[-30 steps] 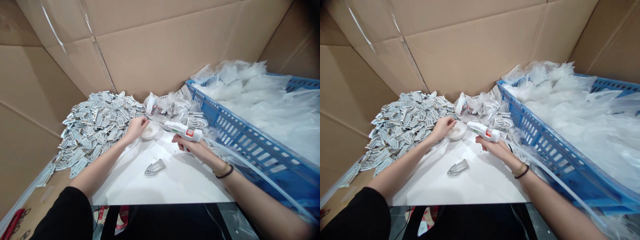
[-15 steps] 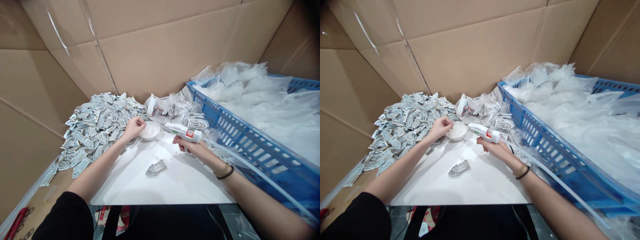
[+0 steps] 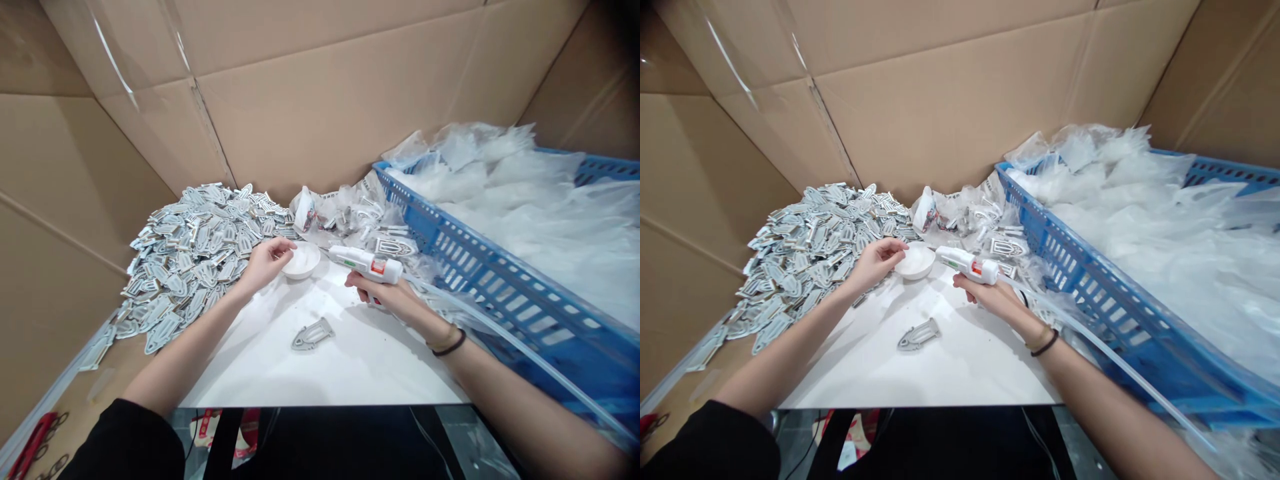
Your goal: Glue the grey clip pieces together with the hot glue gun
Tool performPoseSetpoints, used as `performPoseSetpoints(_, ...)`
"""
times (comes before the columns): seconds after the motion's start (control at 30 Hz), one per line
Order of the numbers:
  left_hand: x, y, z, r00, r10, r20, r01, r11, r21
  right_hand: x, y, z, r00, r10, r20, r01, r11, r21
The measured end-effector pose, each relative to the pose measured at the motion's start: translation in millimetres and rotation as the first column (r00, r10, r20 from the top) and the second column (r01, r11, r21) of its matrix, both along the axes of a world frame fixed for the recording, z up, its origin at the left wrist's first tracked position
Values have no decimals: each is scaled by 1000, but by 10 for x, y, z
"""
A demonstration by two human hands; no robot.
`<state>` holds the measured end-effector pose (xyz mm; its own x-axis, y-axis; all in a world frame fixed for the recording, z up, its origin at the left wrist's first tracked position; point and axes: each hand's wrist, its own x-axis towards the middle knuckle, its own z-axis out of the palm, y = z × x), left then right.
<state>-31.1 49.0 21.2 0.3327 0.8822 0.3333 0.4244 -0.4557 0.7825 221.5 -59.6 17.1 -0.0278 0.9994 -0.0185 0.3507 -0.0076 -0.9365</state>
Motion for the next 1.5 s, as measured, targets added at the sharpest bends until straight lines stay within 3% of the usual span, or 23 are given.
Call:
performPoseSetpoints(0.07, 20, -147, 37, 999, -27, -21, 26, 998, -58, 3, -5, 6, 1000, 5, 5, -5, 1000, 3)
performPoseSetpoints(0.13, 53, -309, 58, 991, -128, -46, 118, 977, -175, 8, -6, 7, 1000, 4, 13, -4, 1000, -6)
performPoseSetpoints(0.23, 108, -540, 42, 926, -366, -94, 304, 869, -390, 12, 0, -3, 1000, -1, 13, 1, 1000, -14)
performPoseSetpoints(0.33, 156, -689, -17, 862, -484, -153, 358, 794, -491, 6, 5, -16, 1000, 9, 25, -9, 1000, -11)
performPoseSetpoints(0.5, 181, -729, -97, 843, -446, -302, 317, 864, -391, -6, 4, -22, 999, 17, 30, -16, 999, -30)
performPoseSetpoints(0.7, 162, -847, -67, 785, -385, -485, 297, 921, -251, 6, 10, -38, 999, 7, 35, -7, 1000, -3)
performPoseSetpoints(0.83, 181, -944, -109, 742, -367, -561, 306, 930, -202, 5, 11, -30, 1000, 5, 24, -5, 1000, -8)
performPoseSetpoints(0.93, 194, -925, -166, 853, -340, -396, 236, 928, -288, -4, -1, -8, 1000, -3, 30, 4, 1000, -9)
performPoseSetpoints(0.97, 197, -904, -178, 906, -327, -270, 219, 906, -362, -7, -6, -2, 1000, -2, 27, 2, 1000, -9)
performPoseSetpoints(1.03, 201, -853, -188, 961, -273, 37, 250, 807, -534, -12, -16, 9, 1000, 1, 21, -1, 1000, -8)
performPoseSetpoints(1.13, 209, -784, -174, 920, -113, 375, 354, 650, -673, -14, -23, 13, 1000, -8, 27, 8, 1000, -14)
performPoseSetpoints(1.23, 220, -749, -154, 869, 24, 495, 396, 568, -722, -7, -17, 8, 999, -4, 37, 5, 1000, -19)
performPoseSetpoints(1.33, 229, -739, -145, 837, 108, 536, 395, 559, -729, 5, -5, 1, 998, -2, 63, 3, 1000, -22)
performPoseSetpoints(1.5, 236, -735, -179, 814, 149, 562, 364, 622, -693, -3, -10, 11, 998, 8, 57, -7, 1000, -30)
